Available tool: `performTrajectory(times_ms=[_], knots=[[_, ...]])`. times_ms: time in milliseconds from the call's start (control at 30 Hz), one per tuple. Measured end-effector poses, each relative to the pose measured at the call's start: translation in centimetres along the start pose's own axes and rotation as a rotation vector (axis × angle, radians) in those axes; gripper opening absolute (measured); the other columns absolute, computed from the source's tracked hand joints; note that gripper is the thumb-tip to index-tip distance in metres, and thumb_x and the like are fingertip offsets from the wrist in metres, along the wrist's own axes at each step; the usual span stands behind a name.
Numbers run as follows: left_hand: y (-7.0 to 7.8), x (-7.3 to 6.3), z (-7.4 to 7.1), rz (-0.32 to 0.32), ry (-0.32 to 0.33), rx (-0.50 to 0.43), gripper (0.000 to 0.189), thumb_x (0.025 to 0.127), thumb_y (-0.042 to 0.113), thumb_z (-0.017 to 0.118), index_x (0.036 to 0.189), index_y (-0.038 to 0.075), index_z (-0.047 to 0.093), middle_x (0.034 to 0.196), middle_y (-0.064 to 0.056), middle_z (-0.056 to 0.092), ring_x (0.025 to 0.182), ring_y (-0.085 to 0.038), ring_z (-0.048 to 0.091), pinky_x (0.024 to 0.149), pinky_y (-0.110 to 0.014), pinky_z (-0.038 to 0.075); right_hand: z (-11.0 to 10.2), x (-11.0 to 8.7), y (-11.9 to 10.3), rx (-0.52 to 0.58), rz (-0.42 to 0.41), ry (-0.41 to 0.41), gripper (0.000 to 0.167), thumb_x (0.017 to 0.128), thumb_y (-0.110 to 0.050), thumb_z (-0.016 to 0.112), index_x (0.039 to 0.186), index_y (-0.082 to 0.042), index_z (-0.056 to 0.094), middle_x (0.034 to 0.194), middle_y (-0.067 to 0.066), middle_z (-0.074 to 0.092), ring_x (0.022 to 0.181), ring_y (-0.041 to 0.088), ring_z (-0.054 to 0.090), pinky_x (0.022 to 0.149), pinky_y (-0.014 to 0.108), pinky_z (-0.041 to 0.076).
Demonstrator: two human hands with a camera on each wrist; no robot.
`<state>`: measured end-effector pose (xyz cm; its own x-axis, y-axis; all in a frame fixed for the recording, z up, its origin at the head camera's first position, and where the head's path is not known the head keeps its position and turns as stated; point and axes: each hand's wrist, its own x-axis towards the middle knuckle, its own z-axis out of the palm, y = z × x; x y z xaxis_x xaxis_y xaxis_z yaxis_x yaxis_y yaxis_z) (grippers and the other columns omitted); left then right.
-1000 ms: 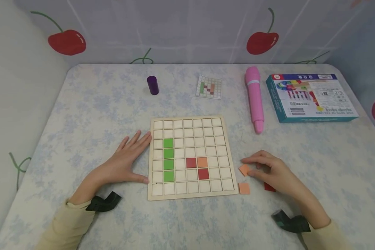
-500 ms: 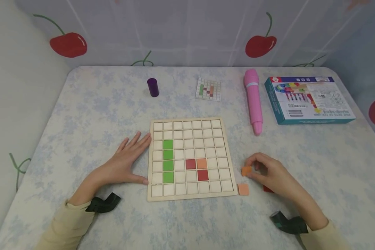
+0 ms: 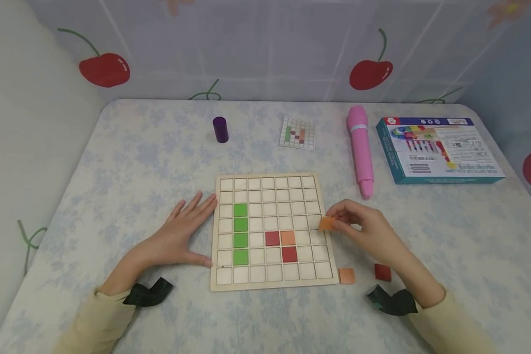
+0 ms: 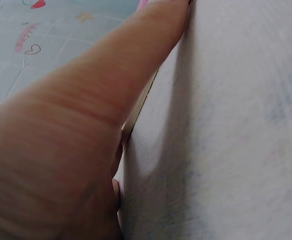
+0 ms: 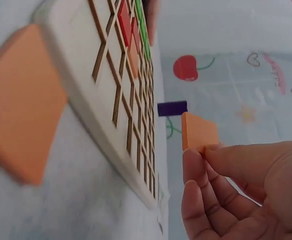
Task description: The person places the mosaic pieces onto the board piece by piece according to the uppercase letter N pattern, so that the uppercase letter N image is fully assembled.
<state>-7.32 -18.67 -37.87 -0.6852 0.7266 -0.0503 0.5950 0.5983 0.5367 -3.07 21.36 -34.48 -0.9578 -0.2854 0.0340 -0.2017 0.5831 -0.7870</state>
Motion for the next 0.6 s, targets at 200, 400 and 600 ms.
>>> performTrajectory(times_ms=[200, 400, 600], knots=[[-0.2, 0.2, 0.2, 0.004, -0.002, 0.002, 0.119, 0.068, 0.06, 0.074, 0.15, 0.002, 0.01, 0.155, -0.011, 0.007, 0.139, -0.032, -0.005, 0.106, -0.054, -0.004, 2.5, 3.0, -1.0, 0.117, 0.026, -0.003, 0.012, 0.087, 0.0, 0.065, 0.098, -0.004, 0.065, 0.089, 0.003, 0.065, 0.078, 0.017, 0.059, 0.068, 0.027, 0.05], [-0.3, 0.1, 0.3, 0.008, 0.002, -0.001, 0.119, 0.068, 0.061, 0.074, 0.15, 0.003, 0.01, 0.155, -0.011, 0.007, 0.139, -0.032, -0.005, 0.106, -0.054, -0.004, 5.1, 3.9, -1.1, 0.17, 0.063, -0.004, 0.009, 0.087, -0.002, 0.066, 0.095, -0.006, 0.067, 0.086, 0.002, 0.064, 0.074, 0.017, 0.058, 0.064, 0.028, 0.049], [-0.4, 0.1, 0.3, 0.012, 0.005, 0.008, 0.119, 0.068, 0.061, 0.073, 0.15, 0.003, 0.01, 0.155, -0.01, 0.007, 0.139, -0.032, -0.005, 0.106, -0.053, -0.004, 5.9, 3.7, -1.2, 0.071, 0.017, 0.013, 0.011, 0.085, -0.002, 0.068, 0.092, -0.01, 0.068, 0.08, -0.004, 0.063, 0.066, 0.014, 0.054, 0.058, 0.026, 0.045]])
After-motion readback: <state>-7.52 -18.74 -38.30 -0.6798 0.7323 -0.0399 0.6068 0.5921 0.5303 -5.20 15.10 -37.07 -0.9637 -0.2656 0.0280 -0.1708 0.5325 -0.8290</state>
